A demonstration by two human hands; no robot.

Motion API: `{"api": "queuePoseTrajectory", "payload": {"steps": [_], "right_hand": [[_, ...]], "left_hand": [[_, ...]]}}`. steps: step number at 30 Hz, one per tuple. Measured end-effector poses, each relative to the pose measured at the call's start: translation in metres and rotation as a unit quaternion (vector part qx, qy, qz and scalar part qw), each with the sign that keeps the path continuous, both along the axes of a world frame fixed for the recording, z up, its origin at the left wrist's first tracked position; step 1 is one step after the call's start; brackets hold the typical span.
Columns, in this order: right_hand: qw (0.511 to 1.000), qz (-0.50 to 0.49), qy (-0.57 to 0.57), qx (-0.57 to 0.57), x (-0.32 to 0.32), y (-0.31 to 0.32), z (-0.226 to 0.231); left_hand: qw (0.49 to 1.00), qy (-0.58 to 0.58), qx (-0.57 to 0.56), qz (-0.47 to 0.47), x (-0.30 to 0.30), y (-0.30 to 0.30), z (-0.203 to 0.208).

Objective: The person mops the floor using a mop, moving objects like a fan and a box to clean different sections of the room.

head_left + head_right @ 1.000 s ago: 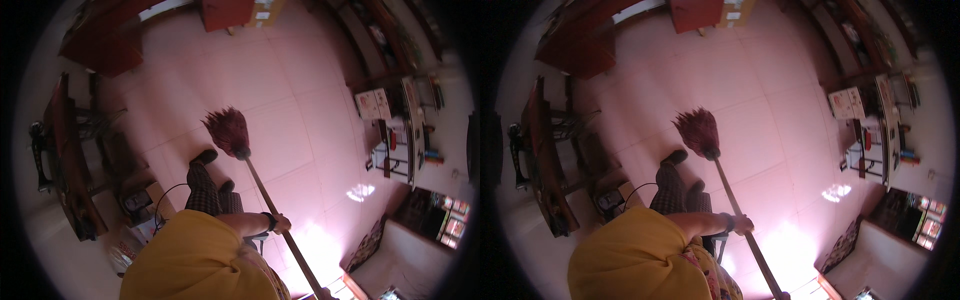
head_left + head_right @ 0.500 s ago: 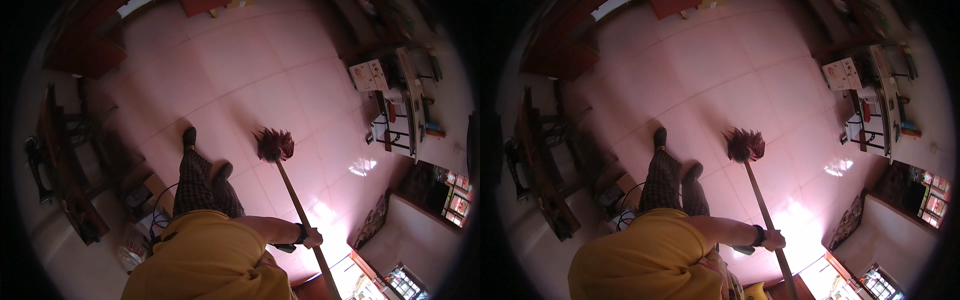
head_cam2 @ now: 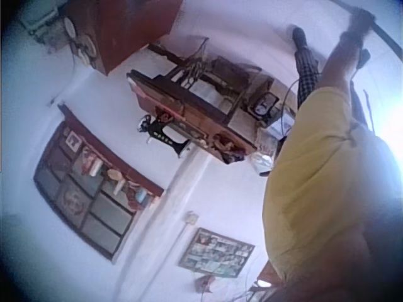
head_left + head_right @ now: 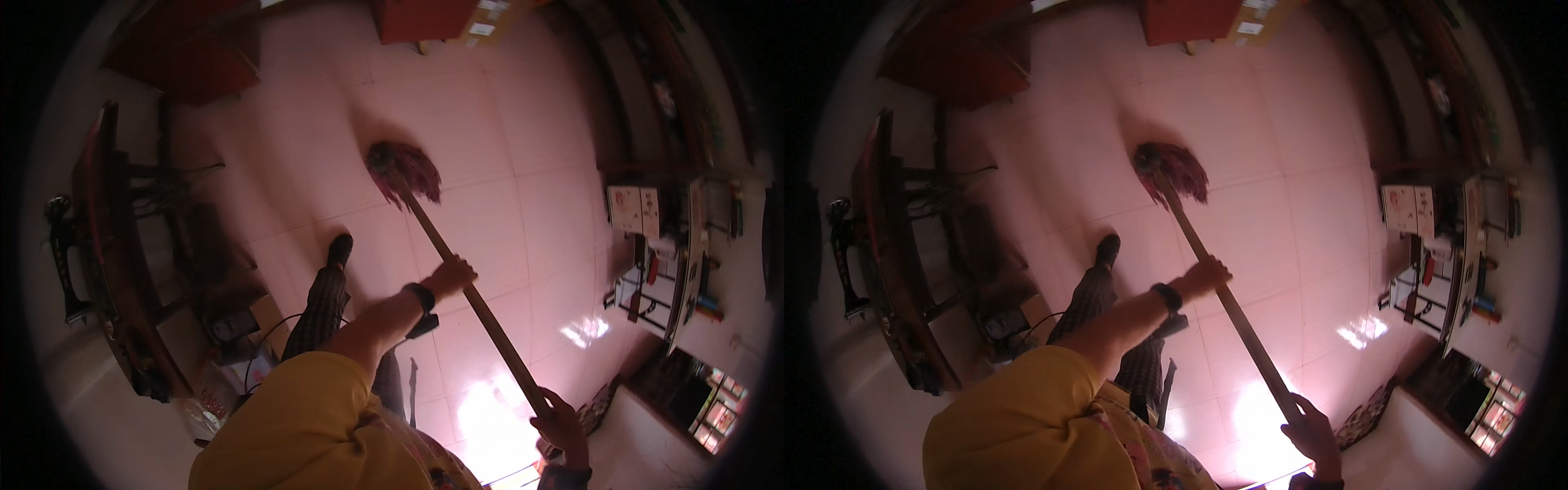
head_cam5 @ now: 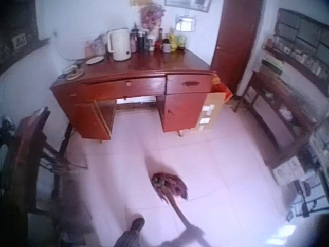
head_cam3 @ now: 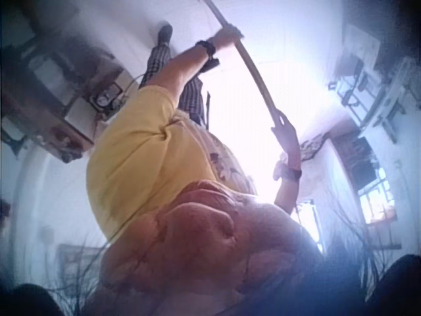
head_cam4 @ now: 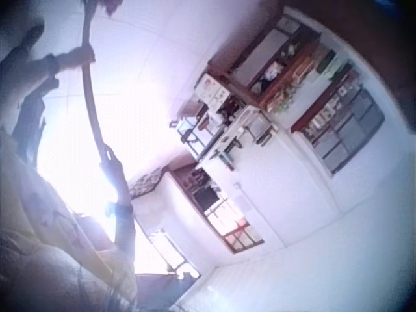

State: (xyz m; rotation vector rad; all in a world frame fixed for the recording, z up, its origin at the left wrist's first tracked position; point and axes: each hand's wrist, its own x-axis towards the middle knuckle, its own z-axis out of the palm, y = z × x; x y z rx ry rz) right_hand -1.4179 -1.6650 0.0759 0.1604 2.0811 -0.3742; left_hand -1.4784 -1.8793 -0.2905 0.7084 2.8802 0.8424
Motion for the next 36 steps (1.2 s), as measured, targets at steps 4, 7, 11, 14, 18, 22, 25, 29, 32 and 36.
{"api": "queuePoseTrajectory", "payload": {"steps": [4,7,11,14,18,22,25,29,32,36], "right_hand": [[0.974,0.155,0.106,-0.125,-0.057,-0.099,-0.073],[0.963,0.209,0.115,-0.126,-0.1,-0.19,-0.139],[0.928,0.277,0.206,-0.144,-0.131,-0.312,-0.23],[0.929,0.257,0.2,-0.175,-0.139,-0.392,-0.258],[0.937,0.261,0.153,-0.174,-0.118,-0.441,-0.259],[0.935,0.282,0.122,-0.179,-0.083,-0.399,-0.245],[0.916,0.336,0.153,-0.158,-0.047,-0.347,-0.225],[0.902,0.392,0.137,-0.114,-0.015,-0.258,-0.16],[0.906,0.409,0.107,-0.031,0.02,-0.181,-0.13],[0.906,0.416,0.07,0.026,0.067,-0.079,-0.088]], "left_hand": [[0.986,-0.046,-0.008,0.161,-0.069,-0.134,-0.034],[0.976,-0.006,-0.066,0.207,-0.096,-0.231,-0.021],[0.968,-0.082,-0.093,0.217,-0.104,-0.323,0.003],[0.96,-0.007,-0.118,0.253,-0.096,-0.367,-0.01],[0.954,-0.066,-0.09,0.279,-0.071,-0.409,-0.006],[0.948,-0.13,-0.109,0.269,-0.047,-0.391,-0.006],[0.942,-0.142,-0.117,0.282,-0.014,-0.369,-0.022],[0.944,-0.15,-0.111,0.272,0.025,-0.296,-0.035],[0.94,0.057,-0.162,0.294,0.067,-0.227,-0.027],[0.965,-0.144,-0.13,0.176,0.124,-0.132,-0.033]]}}
